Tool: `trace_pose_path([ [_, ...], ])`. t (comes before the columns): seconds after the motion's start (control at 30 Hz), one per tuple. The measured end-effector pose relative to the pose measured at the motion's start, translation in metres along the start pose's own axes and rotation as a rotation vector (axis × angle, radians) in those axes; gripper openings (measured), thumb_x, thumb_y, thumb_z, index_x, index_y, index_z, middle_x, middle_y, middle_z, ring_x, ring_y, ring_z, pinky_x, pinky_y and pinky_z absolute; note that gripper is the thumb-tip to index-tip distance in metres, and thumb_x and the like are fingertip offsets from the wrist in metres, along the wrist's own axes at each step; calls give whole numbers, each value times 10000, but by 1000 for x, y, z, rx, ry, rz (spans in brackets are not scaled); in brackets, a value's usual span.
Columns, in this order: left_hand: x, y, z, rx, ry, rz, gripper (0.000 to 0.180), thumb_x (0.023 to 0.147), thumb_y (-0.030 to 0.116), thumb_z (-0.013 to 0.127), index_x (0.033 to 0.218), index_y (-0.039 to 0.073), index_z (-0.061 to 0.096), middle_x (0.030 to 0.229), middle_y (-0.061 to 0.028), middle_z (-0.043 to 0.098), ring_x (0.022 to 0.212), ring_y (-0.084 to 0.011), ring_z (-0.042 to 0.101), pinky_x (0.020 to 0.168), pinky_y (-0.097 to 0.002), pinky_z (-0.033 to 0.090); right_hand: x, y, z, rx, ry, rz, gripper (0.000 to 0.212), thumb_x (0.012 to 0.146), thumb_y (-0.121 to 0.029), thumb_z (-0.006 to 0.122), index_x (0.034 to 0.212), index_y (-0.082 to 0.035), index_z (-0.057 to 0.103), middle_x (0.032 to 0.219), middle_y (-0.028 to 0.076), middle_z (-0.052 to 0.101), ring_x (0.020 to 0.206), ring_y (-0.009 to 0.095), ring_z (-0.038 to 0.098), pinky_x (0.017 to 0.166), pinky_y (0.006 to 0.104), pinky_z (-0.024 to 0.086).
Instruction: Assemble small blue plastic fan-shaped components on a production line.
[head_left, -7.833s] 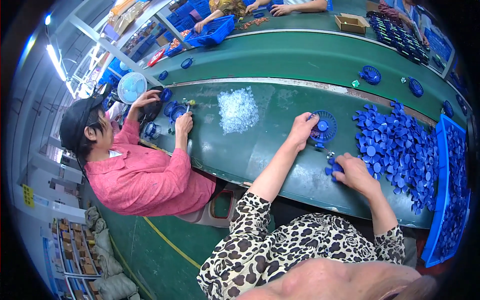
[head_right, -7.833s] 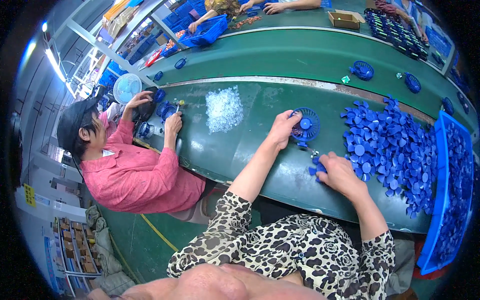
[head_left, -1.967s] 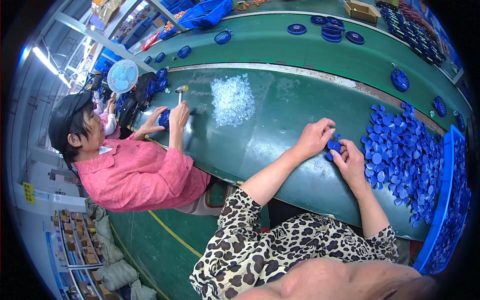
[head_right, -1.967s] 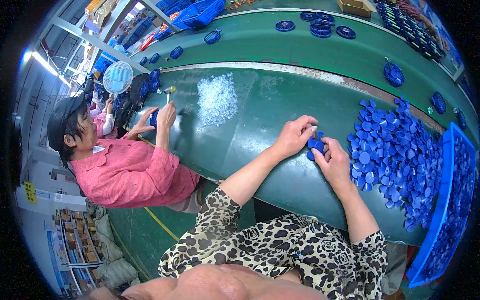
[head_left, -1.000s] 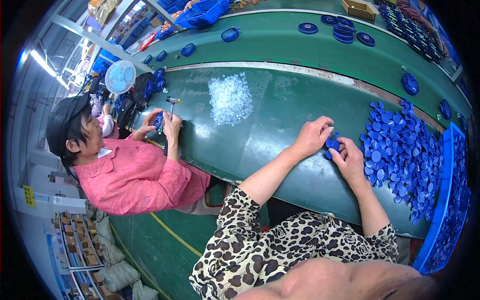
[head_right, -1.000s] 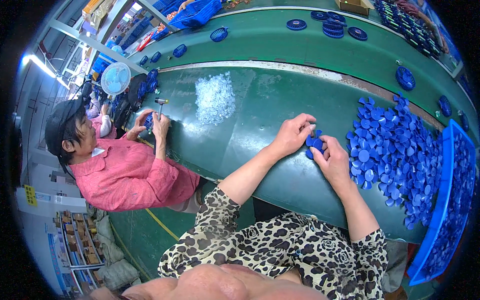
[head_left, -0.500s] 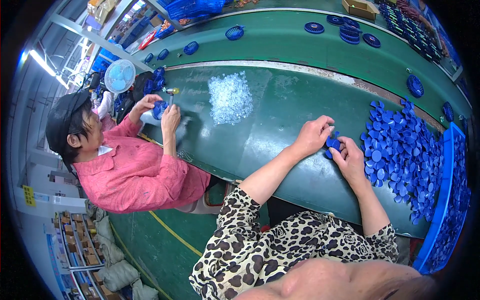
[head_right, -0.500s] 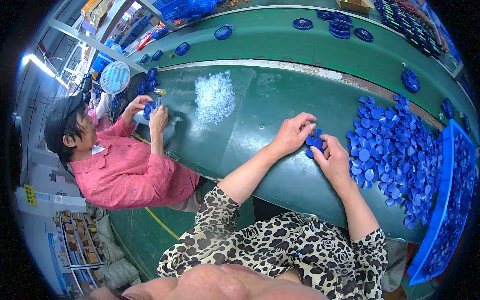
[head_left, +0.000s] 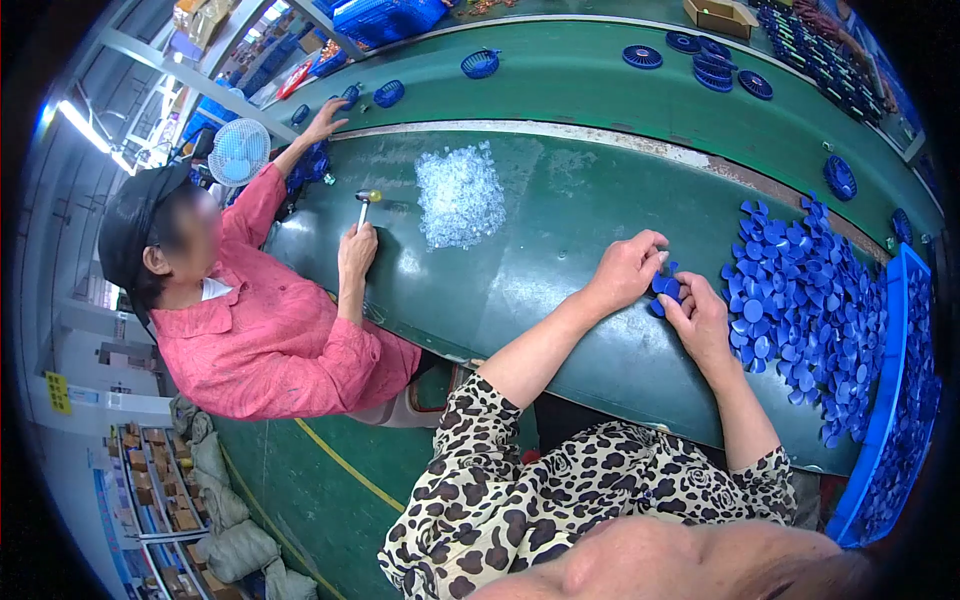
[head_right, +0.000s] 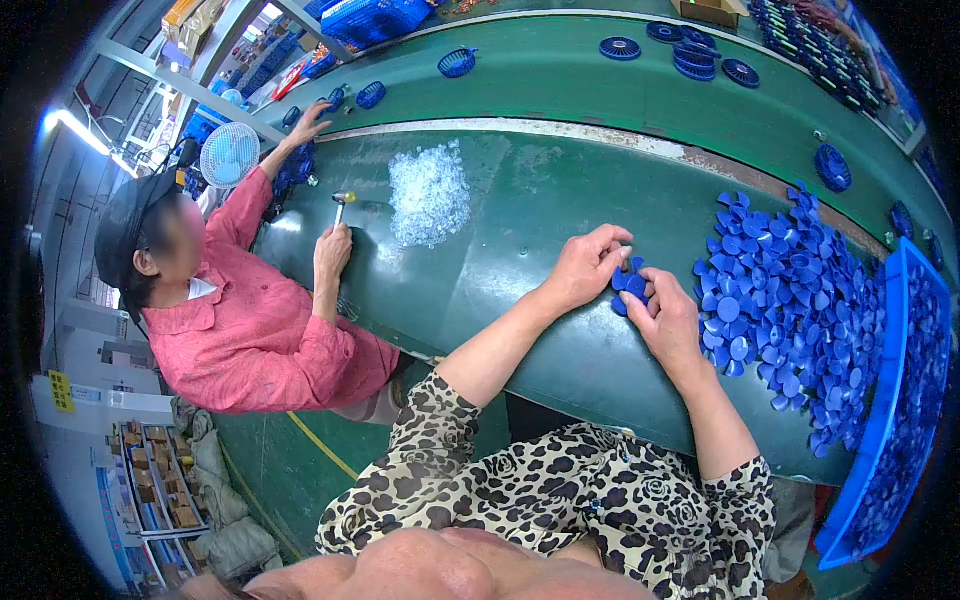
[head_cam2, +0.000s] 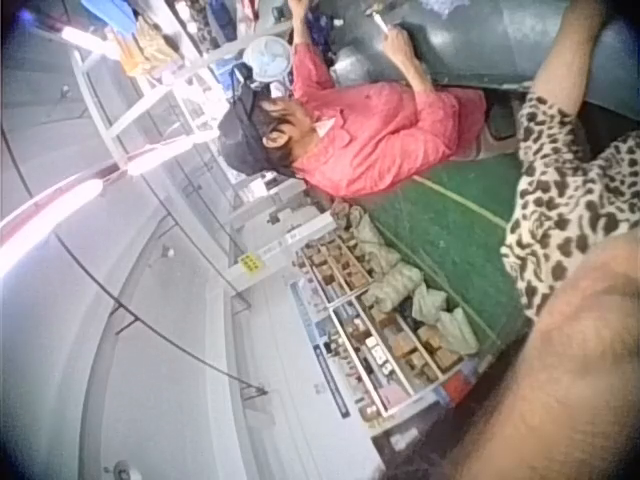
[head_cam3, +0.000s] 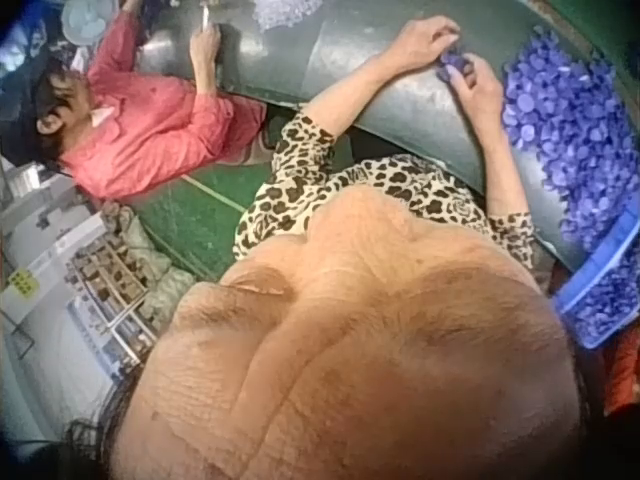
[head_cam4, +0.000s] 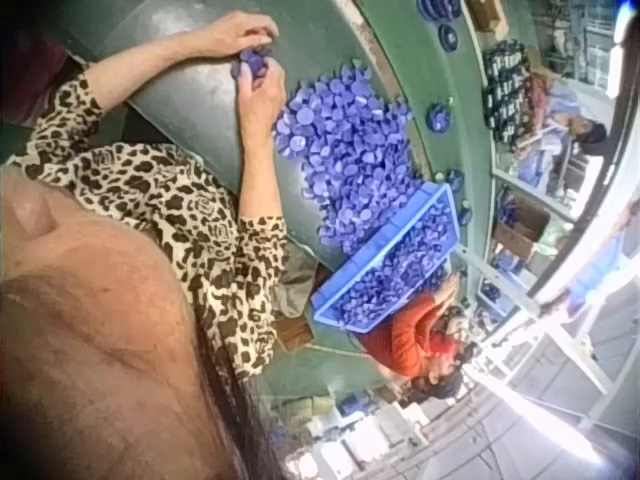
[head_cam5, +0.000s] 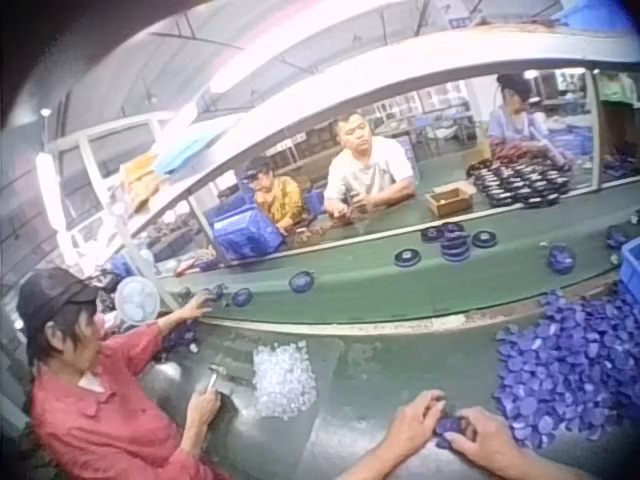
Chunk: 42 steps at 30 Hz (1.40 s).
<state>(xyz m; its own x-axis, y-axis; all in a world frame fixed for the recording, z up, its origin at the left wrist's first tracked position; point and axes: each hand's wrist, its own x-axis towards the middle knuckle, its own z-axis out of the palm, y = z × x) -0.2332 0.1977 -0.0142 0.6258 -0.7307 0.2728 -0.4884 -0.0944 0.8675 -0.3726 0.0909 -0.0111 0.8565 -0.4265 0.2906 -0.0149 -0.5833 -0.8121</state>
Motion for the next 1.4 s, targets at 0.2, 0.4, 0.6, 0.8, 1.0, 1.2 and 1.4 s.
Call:
trace_pose_path([
  [0.2, -1, 1, 0, -5, -5, -10, 181, 877, 85, 584, 1032, -7, 590, 714, -108, 636, 632, -180, 624, 584, -313, 486, -1, 0, 0, 8, -6, 1, 337, 735, -86, 751, 1023, -10, 594, 708, 50, 537, 489, 102, 448, 474, 266, 395],
  [0.4, -1, 0, 0, -15, -8, -11, 180, 878, 86, 584, 1032, -7, 588, 716, -110, 638, 636, -184, 628, 590, -315, 489, 0, -1, 0, 18, -6, 6, 332, 737, -81, 750, 1020, -8, 593, 706, 47, 534, 490, 96, 447, 473, 261, 392],
  [0.6, 0, 0, -1, -1, -9, -9, 183, 877, 87, 582, 1032, -10, 586, 721, -115, 641, 639, -193, 632, 592, -319, 491, 0, -1, 0, 24, -10, 13, 333, 738, -78, 749, 1023, -7, 591, 712, 47, 538, 492, 95, 450, 473, 260, 393],
  [0.8, 0, 5, -3, 17, -9, -12, 192, 882, 80, 577, 1052, -9, 588, 753, -102, 643, 657, -172, 620, 613, -303, 497, 0, 1, 0, 10, -5, -3, 340, 737, -83, 752, 1025, -6, 587, 714, 51, 541, 496, 100, 454, 475, 260, 396],
  [1.0, 8, 25, -19, -236, 125, -212, 274, 885, 102, 602, 1132, -12, 566, 907, -64, 630, 804, -96, 580, 697, -246, 494, 1, 1, 1, 16, 1, 8, 326, 734, -91, 758, 1002, -15, 590, 693, 40, 538, 491, 93, 455, 468, 254, 401],
  [1.2, 84, 10, -84, 474, 34, 172, 359, 807, 134, 631, 1133, 15, 539, 1042, -194, 594, 941, -360, 604, 806, -446, 495, 1, -3, -3, 60, -24, 35, 313, 739, -62, 744, 1001, 8, 588, 697, 28, 532, 509, 71, 447, 475, 229, 383],
  [1.4, 212, -110, -162, 856, 276, -193, 424, 799, 182, 634, 1149, -1, 481, 1160, -220, 507, 1026, -408, 565, 856, -488, 486, 1, -1, -5, 47, -55, 35, 327, 748, -41, 734, 1029, 18, 577, 685, 18, 522, 512, 50, 449, 462, 206, 358],
])
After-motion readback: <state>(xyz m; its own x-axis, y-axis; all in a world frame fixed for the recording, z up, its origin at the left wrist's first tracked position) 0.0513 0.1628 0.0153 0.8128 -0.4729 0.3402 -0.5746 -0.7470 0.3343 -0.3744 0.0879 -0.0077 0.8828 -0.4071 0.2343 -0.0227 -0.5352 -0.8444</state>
